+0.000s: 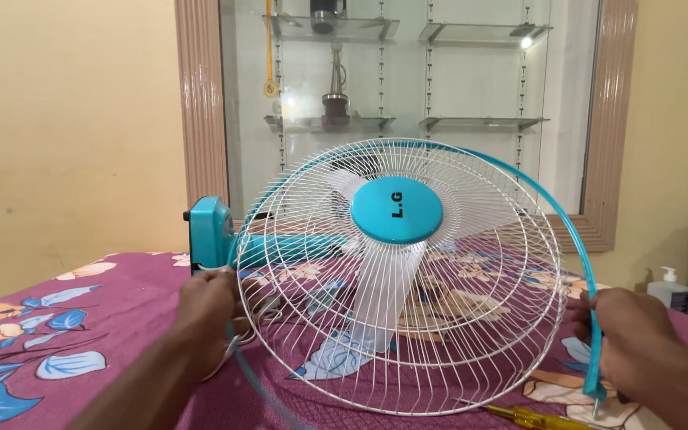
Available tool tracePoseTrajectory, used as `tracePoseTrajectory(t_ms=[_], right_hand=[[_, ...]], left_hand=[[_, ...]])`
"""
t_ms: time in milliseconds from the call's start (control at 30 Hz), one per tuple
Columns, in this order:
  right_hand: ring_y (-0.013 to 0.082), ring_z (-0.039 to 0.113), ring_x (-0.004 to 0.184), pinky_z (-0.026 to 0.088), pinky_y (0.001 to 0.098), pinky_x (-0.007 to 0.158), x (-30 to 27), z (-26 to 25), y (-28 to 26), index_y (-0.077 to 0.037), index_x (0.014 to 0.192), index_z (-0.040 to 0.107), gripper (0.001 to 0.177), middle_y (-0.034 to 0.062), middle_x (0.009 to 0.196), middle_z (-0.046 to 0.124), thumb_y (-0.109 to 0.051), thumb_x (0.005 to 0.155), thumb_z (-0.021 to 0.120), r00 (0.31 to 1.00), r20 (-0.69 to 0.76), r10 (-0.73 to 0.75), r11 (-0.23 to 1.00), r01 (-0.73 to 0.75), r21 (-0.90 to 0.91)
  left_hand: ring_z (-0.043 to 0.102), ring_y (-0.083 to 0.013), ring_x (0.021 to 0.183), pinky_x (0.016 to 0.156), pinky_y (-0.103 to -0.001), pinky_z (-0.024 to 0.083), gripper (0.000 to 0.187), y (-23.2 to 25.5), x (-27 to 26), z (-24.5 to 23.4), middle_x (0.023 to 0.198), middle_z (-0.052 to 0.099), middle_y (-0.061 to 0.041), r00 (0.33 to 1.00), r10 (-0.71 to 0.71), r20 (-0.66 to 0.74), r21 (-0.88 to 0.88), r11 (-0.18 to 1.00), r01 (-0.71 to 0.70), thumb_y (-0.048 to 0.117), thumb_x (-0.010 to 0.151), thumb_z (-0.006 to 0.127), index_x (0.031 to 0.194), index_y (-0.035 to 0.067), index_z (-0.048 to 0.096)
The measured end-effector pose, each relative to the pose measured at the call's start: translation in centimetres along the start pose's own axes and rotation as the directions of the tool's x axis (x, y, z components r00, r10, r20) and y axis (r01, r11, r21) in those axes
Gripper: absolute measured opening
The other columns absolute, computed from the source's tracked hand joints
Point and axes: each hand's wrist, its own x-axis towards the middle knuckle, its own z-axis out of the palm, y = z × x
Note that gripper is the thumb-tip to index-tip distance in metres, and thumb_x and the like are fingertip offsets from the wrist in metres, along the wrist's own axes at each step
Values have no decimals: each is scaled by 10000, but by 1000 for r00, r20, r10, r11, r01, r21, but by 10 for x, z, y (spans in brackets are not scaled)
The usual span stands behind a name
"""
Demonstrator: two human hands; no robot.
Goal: The person assembles a small table fan by attaching the front wire cage and securing a teal plastic ring around it using a screwdriver. They align the cage, insert screws, and tighten them to complete the assembly.
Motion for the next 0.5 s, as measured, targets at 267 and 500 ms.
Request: tracePoseTrajectory(t_ms=[267, 500], right_hand=[[148, 379, 549, 279, 340, 449, 15, 15, 22, -37, 1069, 575, 86, 66, 794, 494, -58, 1020, 507, 993, -10, -118, 993, 118, 6], [229, 696, 809, 617, 449, 697, -36, 31, -8, -38, 1096, 625, 156, 114, 1005, 689, -73, 1011, 499, 1000, 5, 6, 977, -7, 213]], left_hand=[[736, -258, 892, 718, -458, 649, 275, -9, -1, 36, 1122, 696, -115, 989, -29, -142, -279, 960, -11, 244, 1071, 421, 1255, 75, 536], [677, -211, 811, 646, -432, 611, 266, -9, 3, 54, 1082, 661, -59, 949, -68, -308, -217, 976, 0, 262, 1049, 525, 1219, 99, 648]])
